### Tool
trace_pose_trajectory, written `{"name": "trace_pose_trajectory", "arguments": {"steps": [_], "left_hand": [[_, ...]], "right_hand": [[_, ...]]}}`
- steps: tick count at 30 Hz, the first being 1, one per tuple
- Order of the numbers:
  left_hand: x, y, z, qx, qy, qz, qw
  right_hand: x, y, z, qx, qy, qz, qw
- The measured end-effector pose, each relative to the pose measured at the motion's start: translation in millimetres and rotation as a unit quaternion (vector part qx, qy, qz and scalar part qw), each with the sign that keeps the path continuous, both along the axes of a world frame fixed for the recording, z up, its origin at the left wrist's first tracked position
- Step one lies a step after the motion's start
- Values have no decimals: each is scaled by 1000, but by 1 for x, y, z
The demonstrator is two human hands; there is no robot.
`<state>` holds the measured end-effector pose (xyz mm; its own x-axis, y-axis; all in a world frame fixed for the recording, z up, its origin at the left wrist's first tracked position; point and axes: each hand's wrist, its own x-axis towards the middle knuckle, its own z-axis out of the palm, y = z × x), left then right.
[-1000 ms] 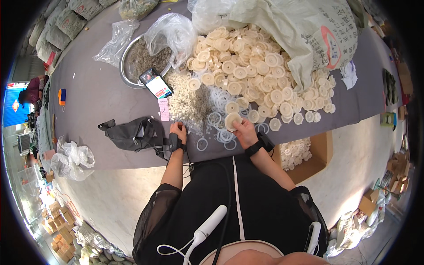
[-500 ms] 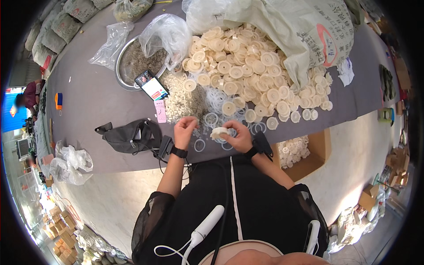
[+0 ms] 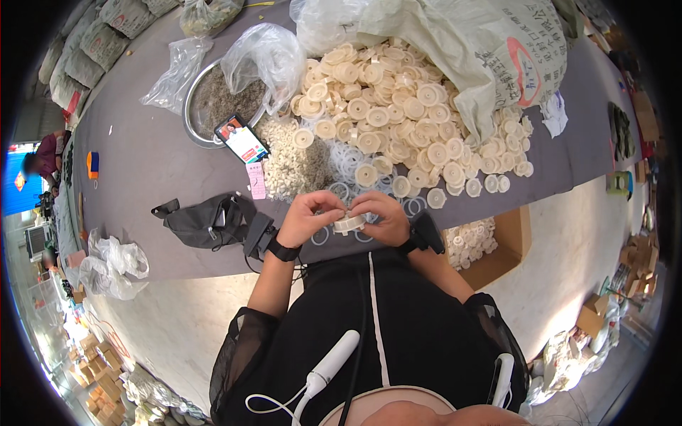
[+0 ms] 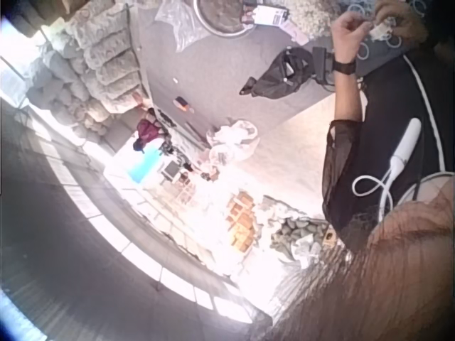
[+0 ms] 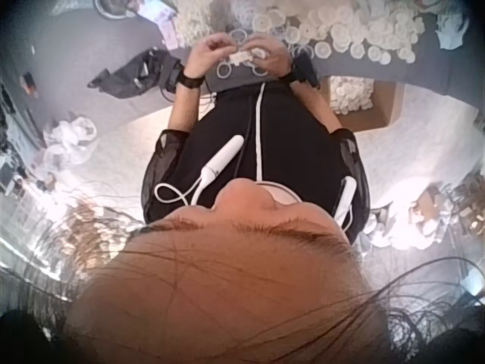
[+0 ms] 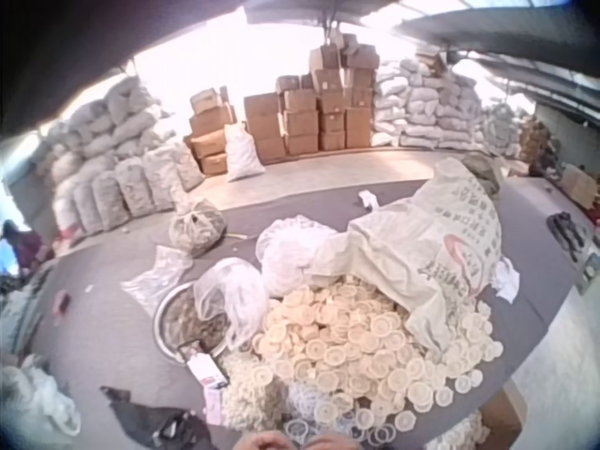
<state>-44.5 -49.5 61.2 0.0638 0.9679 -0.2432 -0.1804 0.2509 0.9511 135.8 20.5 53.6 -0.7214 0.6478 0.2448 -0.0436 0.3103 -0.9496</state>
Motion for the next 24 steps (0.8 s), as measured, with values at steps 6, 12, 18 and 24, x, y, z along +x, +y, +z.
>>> {"name": "trace_pose_trajectory", "arguments": {"steps": [6,12,18,24], "left_hand": [[-1,1,8,13,45,-18,999],[1,-1,19,78,69,-22,994],[9,-5,32,105,158,-9,982],[13,-11,27,90,103,26,990]], "right_hand": [[2,0,2,23,4,4,1000],[3,-3,4,-39,19,-22,999],[4,-2,7,-19,10,-25,999],[6,-3,10,4,14,-18,1000]]}}
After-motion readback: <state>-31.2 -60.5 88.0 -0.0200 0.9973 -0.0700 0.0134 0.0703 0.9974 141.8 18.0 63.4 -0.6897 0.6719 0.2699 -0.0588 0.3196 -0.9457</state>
